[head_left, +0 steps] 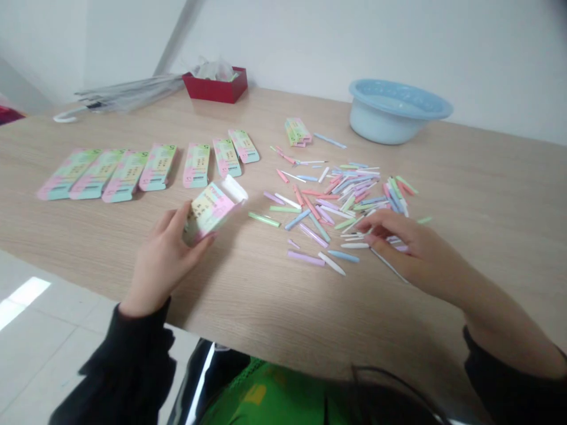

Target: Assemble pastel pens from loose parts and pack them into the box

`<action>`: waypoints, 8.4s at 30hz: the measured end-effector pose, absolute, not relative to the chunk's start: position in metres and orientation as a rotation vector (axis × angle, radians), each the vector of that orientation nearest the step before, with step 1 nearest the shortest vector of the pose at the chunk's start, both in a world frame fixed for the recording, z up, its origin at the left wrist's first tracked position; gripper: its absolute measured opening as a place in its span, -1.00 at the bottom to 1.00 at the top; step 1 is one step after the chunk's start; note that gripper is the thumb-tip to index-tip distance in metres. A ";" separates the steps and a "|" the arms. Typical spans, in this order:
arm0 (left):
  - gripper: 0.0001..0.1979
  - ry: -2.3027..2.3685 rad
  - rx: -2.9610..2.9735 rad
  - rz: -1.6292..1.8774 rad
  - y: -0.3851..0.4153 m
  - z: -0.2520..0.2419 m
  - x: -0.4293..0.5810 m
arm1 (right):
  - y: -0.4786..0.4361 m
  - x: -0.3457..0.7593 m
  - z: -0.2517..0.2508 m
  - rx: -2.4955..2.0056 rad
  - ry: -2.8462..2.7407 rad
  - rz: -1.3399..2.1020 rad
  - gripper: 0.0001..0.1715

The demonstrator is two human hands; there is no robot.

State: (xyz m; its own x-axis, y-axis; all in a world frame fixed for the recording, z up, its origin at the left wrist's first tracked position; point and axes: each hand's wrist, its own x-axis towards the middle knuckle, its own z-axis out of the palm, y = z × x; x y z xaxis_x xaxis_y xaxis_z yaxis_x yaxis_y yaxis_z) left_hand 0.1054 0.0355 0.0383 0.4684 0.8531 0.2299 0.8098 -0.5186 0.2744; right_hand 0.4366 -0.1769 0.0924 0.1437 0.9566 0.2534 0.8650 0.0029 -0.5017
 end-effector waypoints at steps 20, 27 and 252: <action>-0.41 1.616 2.799 0.015 0.062 0.011 0.105 | -0.099 0.413 0.006 -2.162 -1.764 0.203 -0.88; -0.46 1.421 2.701 0.765 0.035 0.032 0.119 | -0.123 0.425 0.039 -2.093 -1.711 0.219 -0.78; -0.76 0.023 1.134 0.373 -0.048 0.056 0.208 | -0.189 0.393 0.085 -1.614 -1.885 0.102 -0.67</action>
State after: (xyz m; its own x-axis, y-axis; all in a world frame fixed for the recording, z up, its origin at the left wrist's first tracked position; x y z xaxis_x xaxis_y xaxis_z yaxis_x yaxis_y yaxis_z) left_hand 0.2082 -0.0482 0.0557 0.9381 0.3020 0.1694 -0.2787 0.3680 0.8871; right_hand 0.3931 -0.1893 0.0853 -0.0346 0.9086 0.4163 0.8585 0.2403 -0.4531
